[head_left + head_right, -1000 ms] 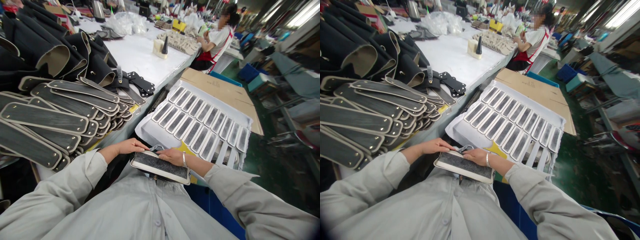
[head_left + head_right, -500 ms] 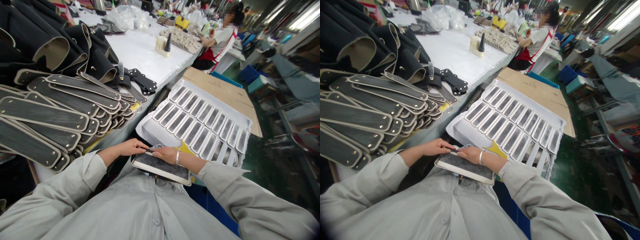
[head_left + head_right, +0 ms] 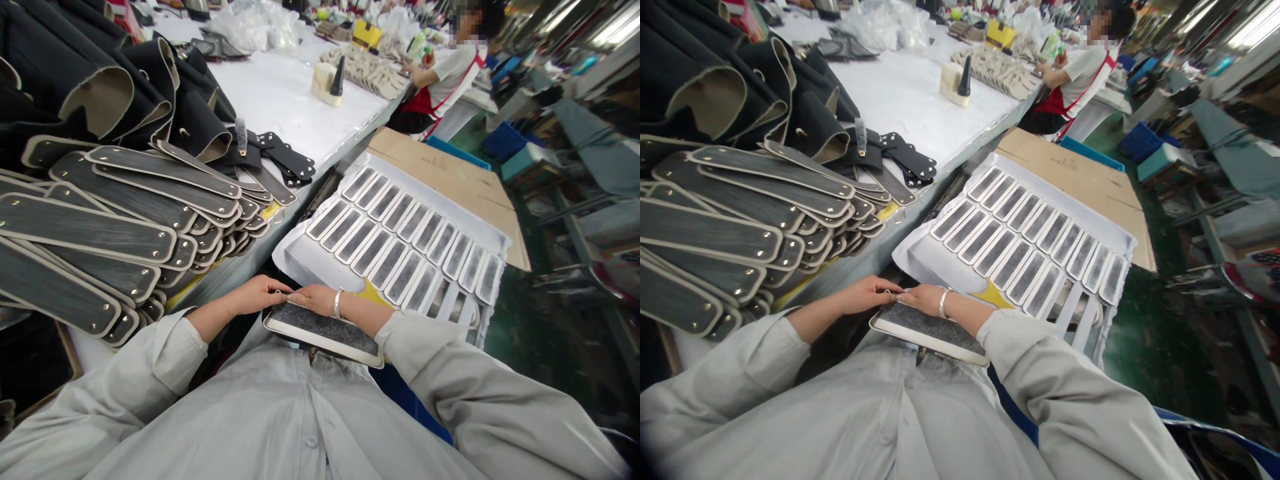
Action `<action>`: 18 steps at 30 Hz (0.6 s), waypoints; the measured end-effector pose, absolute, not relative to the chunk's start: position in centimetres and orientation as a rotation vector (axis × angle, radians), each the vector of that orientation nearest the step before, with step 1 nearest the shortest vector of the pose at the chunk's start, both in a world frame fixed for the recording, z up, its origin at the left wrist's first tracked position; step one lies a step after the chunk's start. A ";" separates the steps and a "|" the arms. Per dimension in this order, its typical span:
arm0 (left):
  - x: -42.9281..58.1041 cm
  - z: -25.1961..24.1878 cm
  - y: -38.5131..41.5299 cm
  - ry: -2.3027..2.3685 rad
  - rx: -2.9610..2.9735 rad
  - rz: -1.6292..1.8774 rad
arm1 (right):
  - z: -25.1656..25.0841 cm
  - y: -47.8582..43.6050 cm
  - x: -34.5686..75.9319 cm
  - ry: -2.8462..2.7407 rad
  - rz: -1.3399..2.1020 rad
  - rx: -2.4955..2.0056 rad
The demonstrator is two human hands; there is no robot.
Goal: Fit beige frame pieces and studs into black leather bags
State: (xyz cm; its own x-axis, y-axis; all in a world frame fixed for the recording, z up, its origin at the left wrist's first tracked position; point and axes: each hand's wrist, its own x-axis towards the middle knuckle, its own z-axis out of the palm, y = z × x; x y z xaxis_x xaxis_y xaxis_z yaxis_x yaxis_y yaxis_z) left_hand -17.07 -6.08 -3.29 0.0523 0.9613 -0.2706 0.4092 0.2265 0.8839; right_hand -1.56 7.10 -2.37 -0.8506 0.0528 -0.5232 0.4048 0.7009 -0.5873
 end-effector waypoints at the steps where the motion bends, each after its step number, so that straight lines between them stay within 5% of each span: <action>1: -16.9 -3.3 -6.2 1.542 1.327 0.723 | -2.4 7.1 -1.6 2.429 -1.026 0.345; 18: -15.3 -0.7 -4.7 1.754 1.359 0.470 | -0.6 12.4 12.6 2.336 -1.217 0.375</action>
